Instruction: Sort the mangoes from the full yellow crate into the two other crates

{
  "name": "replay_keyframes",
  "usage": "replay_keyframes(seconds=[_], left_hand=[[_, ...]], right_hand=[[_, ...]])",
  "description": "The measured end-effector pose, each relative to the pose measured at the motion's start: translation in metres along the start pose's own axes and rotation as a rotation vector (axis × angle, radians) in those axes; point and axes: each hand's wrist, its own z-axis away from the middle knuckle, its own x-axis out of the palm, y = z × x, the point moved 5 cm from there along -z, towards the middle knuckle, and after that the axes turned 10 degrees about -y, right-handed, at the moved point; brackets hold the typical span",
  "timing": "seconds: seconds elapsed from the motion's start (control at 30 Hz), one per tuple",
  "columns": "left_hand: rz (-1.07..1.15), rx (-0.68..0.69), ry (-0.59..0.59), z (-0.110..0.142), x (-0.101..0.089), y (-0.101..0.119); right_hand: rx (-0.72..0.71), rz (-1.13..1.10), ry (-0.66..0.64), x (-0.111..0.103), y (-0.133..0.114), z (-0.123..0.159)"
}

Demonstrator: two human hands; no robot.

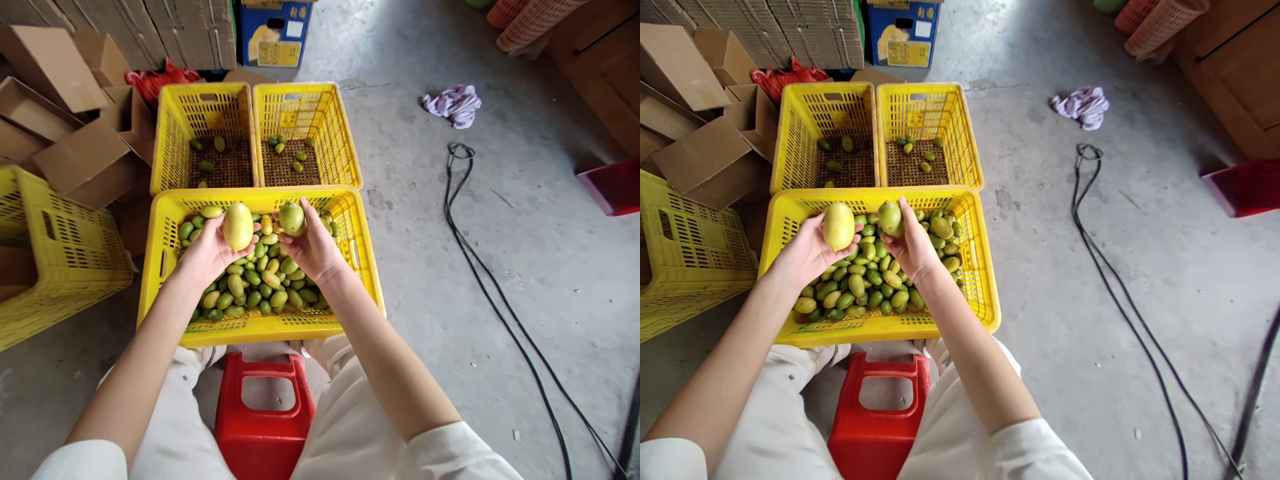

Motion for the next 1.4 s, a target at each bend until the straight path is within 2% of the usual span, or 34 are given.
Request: replay_keyframes(seconds=[0.27, 0.47, 0.73, 0.9, 1.1, 1.27, 1.4], left_hand=[[0.043, 0.055, -0.009, 0.002, -0.003, 0.004], [0.027, 0.065, -0.031, -0.001, -0.012, -0.003], [0.031, 0.008, 0.099, -0.001, -0.011, -0.001], [0.066, -0.034, 0.211, -0.001, -0.017, 0.002], [0.042, 0.011, 0.175, 0.000, -0.013, 0.005], [0.058, 0.046, 0.215, 0.002, -0.017, 0.010], [0.048, 0.064, 0.138, 0.000, -0.021, 0.015]], right_hand=[[0.033, -0.071, 0.023, 0.005, 0.001, 0.006], [-0.013, -0.042, -0.001, 0.000, 0.002, 0.003], [0.019, 0.008, 0.037, -0.001, 0.001, 0.002], [0.053, -0.083, 0.075, -0.004, 0.006, -0.002], [0.047, -0.062, 0.037, -0.003, 0.005, -0.002], [0.045, -0.049, 0.031, -0.001, 0.001, 0.002], [0.038, -0.086, 0.044, -0.003, -0.001, 0.003]])
